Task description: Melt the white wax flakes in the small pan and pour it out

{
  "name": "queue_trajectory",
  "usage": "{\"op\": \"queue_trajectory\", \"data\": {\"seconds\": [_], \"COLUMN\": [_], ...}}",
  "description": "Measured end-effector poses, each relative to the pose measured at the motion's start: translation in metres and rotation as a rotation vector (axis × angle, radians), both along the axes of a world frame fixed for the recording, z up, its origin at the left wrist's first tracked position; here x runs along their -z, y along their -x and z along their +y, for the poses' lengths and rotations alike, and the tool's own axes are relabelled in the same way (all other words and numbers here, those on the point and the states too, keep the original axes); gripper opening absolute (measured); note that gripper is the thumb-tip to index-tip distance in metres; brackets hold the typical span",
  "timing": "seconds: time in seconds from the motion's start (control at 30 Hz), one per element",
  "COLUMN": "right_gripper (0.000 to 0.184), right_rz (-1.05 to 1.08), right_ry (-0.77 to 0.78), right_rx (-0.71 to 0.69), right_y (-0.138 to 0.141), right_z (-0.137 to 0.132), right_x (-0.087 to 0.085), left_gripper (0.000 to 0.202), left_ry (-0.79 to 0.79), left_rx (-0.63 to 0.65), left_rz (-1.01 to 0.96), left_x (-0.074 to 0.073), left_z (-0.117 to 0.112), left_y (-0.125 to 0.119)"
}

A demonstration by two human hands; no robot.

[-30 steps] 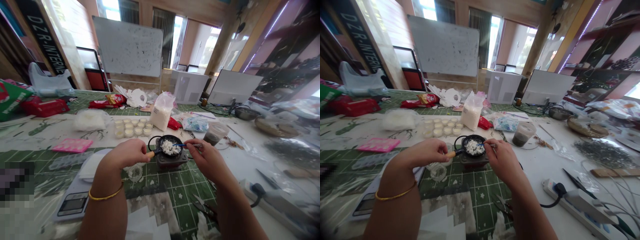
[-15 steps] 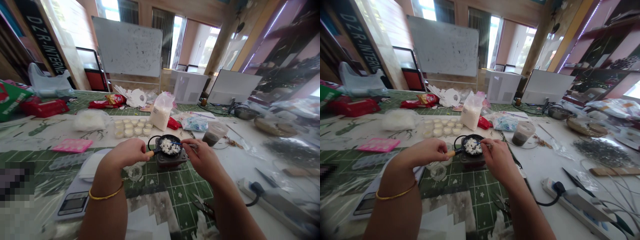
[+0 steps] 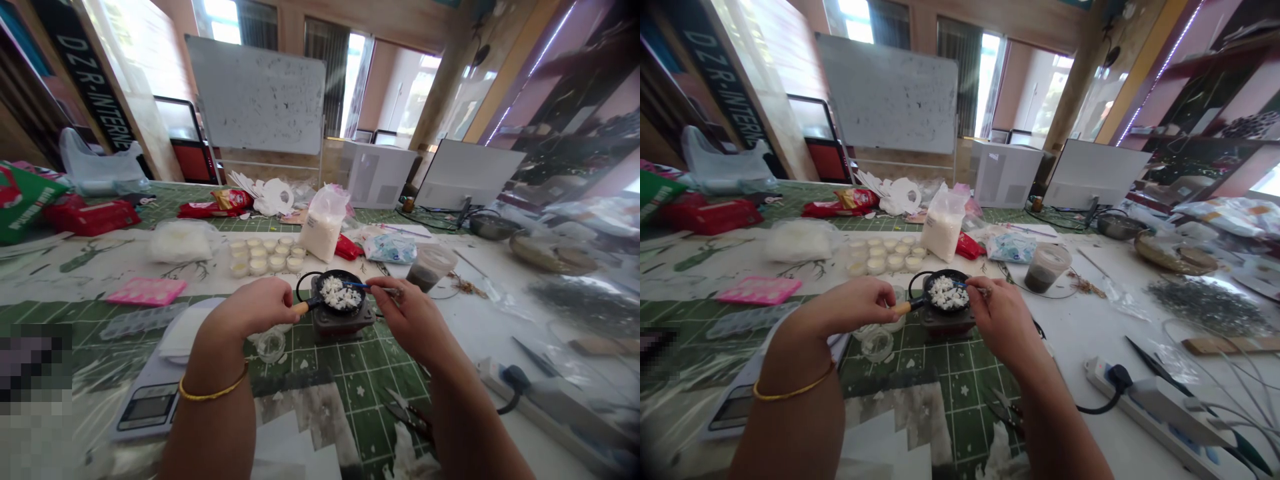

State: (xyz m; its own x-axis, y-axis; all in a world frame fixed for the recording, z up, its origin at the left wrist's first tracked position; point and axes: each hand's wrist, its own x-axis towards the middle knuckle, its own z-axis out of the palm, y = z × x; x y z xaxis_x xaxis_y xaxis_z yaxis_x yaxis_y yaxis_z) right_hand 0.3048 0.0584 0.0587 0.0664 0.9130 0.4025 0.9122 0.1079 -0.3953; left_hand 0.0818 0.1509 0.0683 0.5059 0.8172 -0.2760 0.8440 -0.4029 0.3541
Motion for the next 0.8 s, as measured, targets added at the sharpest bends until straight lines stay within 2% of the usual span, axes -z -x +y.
{"op": "queue_trajectory", "data": {"seconds": [0.07, 0.2, 0.37, 0.5, 0.63, 0.8], "right_gripper": [0.028, 0.027, 0.026, 0.025, 0.025, 0.026], "right_rz": [-0.006, -0.050, -0.053, -0.077, -0.053, -0.084], "right_ry": [-0.009, 0.069, -0.018, 0.059, 0.000, 0.064], "right_rx": [0.011, -0.014, 0.045, 0.029, 0.035, 0.027], "right_y": [-0.001, -0.002, -0.005, -0.005, -0.005, -0.004], "right_z": [-0.002, -0.005, -0.009, -0.010, -0.011, -0.012], "right_x": [-0.002, -0.003, -0.006, -0.008, -0.009, -0.009], "left_gripper": [0.027, 0.030, 0.032, 0.035, 0.032, 0.027], "left_ry": [0.002, 0.026, 0.014, 0.006, 0.007, 0.052], "left_rx": [0.011, 0.037, 0.022, 0.022, 0.035, 0.047], "left_rz": [-0.011, -0.041, -0.028, -0.017, -0.038, -0.013], "left_x": [0.001, 0.002, 0.000, 0.000, 0.002, 0.002], "left_z": [0.000, 0.000, 0.000, 0.001, 0.002, 0.001], "left_y": [0.001, 0.002, 0.002, 0.002, 0.002, -0.001]}}
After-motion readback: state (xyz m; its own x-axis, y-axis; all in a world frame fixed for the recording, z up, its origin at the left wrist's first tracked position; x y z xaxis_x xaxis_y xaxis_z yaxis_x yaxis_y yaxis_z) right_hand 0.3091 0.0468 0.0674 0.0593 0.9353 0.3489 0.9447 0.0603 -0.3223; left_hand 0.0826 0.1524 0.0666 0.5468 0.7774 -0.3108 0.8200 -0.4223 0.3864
